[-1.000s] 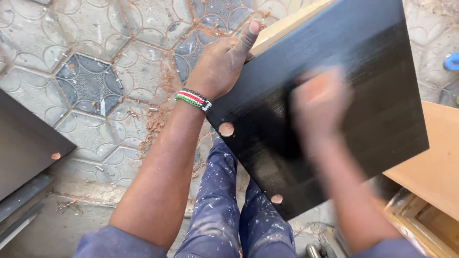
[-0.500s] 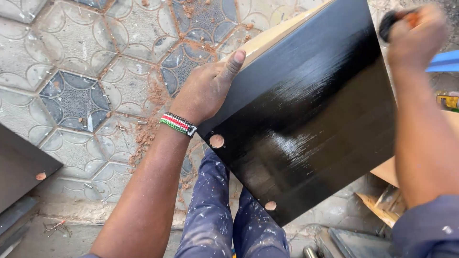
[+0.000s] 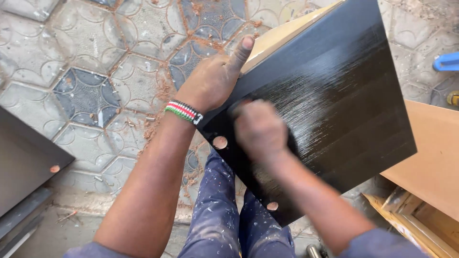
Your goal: The person paints a rectangular wooden board with black paint using a sponge. They repeatedly dip the sponge into a paint can and apply the paint to the board's surface, covering it completely.
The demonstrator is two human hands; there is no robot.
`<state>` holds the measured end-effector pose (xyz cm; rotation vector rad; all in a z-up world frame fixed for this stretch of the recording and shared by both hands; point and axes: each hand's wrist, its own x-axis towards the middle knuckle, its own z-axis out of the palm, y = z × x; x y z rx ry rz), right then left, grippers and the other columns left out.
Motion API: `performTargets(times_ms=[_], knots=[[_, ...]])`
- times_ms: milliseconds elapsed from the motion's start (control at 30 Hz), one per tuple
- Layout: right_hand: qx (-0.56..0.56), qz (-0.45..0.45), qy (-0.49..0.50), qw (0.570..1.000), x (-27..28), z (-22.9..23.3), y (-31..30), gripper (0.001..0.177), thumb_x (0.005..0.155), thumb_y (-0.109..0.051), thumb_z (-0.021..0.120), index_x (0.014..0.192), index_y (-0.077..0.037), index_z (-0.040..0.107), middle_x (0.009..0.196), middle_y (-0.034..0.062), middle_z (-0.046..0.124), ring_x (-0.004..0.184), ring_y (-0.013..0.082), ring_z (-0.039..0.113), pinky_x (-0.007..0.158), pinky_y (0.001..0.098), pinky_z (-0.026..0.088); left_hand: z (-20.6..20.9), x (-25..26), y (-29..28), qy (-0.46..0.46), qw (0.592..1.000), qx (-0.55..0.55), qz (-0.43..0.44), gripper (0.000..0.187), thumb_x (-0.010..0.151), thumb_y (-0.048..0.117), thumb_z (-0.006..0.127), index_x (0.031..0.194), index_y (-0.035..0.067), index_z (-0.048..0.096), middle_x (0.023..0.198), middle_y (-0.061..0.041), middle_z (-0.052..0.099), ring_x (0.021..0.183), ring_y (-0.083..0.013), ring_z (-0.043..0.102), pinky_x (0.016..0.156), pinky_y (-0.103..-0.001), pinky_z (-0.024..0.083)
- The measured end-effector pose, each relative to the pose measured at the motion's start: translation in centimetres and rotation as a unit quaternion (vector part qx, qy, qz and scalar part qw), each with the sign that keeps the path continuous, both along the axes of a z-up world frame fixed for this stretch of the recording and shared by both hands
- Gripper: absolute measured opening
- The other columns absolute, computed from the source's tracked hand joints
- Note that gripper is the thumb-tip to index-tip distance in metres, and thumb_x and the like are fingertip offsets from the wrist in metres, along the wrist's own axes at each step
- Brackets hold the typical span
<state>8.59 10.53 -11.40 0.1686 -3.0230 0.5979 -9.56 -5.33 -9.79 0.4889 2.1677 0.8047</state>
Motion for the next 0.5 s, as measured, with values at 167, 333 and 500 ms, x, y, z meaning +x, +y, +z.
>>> performTargets(times_ms=[167, 333, 500], knots=[[0.159, -0.078, 0.136, 0.975, -8.9, -2.3, 26.7, 0.024, 0.104, -0.005, 0.071, 0.115, -0.019, 0.087, 0.105, 0.0068, 0.077, 0.090, 0.0319, 0.072, 0.080, 0.0466, 0.057, -4.1, 2.3, -1.2, 0.213, 0.970, 0.062, -0.104, 0.084, 0.147, 0.030, 0.046, 0.192, 0.044, -0.023, 0.090, -0.007, 0.045, 0.073, -0.0321, 0.045, 0.066, -0.058, 0.041], [0.015, -0.259, 0.007, 0.966, -13.5, -6.9, 40.0, 0.035, 0.102, -0.005, 0.088, 0.094, -0.015, 0.056, 0.094, -0.0006, 0.055, 0.083, 0.0183, 0.048, 0.068, 0.0486, 0.035, -4.3, 2.4, -1.1, 0.148, 0.985, 0.074, -0.057, 0.064, 0.146, 0.054, 0.024, 0.192, 0.048, -0.021, 0.086, -0.001, 0.032, 0.073, -0.0243, 0.031, 0.065, -0.052, 0.029], [-0.142, -0.184, 0.006, 0.973, -3.7, -1.1, 4.3, 0.015, 0.100, -0.002, 0.062, 0.106, -0.009, 0.074, 0.094, 0.0118, 0.076, 0.083, 0.0339, 0.072, 0.076, 0.0513, 0.055, 4.1, -1.5, -1.4, 0.000, 0.991, 0.099, 0.090, 0.088, 0.084, 0.048, 0.027, 0.169, 0.025, 0.025, 0.163, -0.027, 0.077, 0.155, -0.0346, 0.079, 0.108, -0.045, 0.050]])
